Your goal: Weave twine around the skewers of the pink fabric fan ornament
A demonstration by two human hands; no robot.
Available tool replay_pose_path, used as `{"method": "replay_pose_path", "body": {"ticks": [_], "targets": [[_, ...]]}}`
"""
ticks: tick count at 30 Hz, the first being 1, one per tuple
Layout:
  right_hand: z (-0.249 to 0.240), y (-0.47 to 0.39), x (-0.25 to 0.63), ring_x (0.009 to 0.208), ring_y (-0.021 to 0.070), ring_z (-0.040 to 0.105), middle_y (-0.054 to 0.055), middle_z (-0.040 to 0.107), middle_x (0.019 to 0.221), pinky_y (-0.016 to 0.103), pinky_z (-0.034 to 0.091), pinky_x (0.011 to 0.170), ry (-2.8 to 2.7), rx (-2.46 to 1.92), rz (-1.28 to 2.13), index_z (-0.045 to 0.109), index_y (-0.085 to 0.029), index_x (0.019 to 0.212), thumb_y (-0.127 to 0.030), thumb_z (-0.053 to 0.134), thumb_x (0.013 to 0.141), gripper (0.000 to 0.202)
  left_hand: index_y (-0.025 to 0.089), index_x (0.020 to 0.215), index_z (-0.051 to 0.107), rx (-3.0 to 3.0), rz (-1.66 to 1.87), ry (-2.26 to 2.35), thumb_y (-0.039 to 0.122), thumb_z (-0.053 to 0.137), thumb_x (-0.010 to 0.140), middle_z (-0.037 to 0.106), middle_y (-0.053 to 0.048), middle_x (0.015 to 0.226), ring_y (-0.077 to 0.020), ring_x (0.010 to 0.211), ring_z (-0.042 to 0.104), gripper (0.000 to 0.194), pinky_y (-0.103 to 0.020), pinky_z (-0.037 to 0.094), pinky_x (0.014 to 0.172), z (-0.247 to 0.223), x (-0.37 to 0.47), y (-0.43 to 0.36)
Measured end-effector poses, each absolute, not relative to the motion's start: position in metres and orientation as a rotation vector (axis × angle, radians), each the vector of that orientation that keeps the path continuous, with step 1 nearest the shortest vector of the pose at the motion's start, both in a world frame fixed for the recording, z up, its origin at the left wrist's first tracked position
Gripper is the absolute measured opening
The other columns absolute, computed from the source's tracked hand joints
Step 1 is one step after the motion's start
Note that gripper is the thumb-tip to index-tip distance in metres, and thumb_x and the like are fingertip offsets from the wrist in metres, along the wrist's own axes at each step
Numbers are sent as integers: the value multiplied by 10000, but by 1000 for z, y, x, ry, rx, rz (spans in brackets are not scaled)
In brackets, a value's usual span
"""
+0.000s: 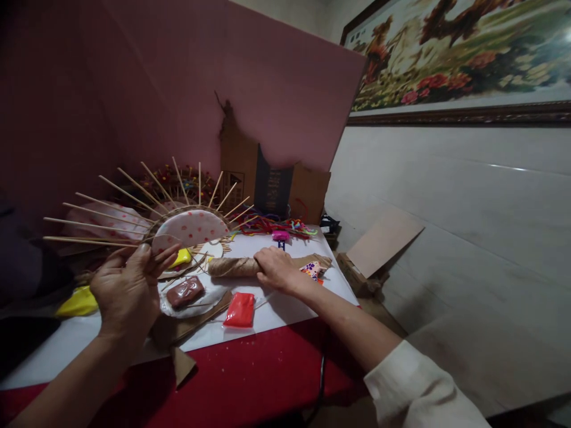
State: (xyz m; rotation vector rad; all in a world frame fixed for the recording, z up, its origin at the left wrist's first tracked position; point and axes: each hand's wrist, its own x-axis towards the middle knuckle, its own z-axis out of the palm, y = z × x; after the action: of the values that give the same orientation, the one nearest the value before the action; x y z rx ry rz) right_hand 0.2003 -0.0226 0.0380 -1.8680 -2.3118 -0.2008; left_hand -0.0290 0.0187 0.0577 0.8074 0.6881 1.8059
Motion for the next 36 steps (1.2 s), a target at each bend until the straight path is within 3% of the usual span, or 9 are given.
{"method": "replay_pose_path", "body": {"ticks": [6,11,16,24,26,29,36], "targets": [[28,-14,193,930,209,534,90,626,1011,323,397,798,-2299,-1840,-195,567,-162,1062,-239,582,797,276,179,726,514,800,1754,684,152,647,681,620,48,595,-213,644,702,143,-316,582,635,58,-27,15],[25,-29,194,1072,221,488,128,584,1159,338,386,887,-2207,-1778,-257,526,-120,1182,-191,587,798,395,169,727,521,792,1714,687,137,639,690,641,28,605,-223,660,702,127,-317,586,641,56,-25,14],[46,-47,230,1007,193,539,60,657,1048,314,387,873,-1940,-2139,-294,665,-209,994,-191,505,847,218,168,739,521,800,1688,688,138,626,711,659,16,611,-225,680,703,113,-306,586,654,54,-23,13],[57,-3,265,965,214,605,86,689,942,282,420,804,-1787,-2504,-111,690,-190,864,-172,512,849,179,171,732,519,807,1662,707,156,624,723,668,12,610,-230,701,704,106,-318,587,661,50,-22,11],[50,21,255,955,210,604,107,654,1005,303,448,809,-1780,-2574,-23,657,-165,949,-234,527,870,167,169,750,517,807,1660,706,174,629,724,673,6,632,-229,705,704,116,-323,584,671,47,-22,13],[41,48,241,973,207,581,88,560,1155,395,498,807,-1747,-2665,84,537,-168,1145,-313,540,876,305,160,790,515,823,1636,737,204,633,729,678,-14,645,-234,696,704,140,-316,580,647,43,-21,15],[35,54,233,977,208,579,87,553,1163,400,499,807,-1771,-2605,131,530,-167,1154,-309,543,874,314,159,789,493,792,1623,699,240,660,709,628,16,645,-237,688,703,202,-316,573,644,42,-23,16]]}}
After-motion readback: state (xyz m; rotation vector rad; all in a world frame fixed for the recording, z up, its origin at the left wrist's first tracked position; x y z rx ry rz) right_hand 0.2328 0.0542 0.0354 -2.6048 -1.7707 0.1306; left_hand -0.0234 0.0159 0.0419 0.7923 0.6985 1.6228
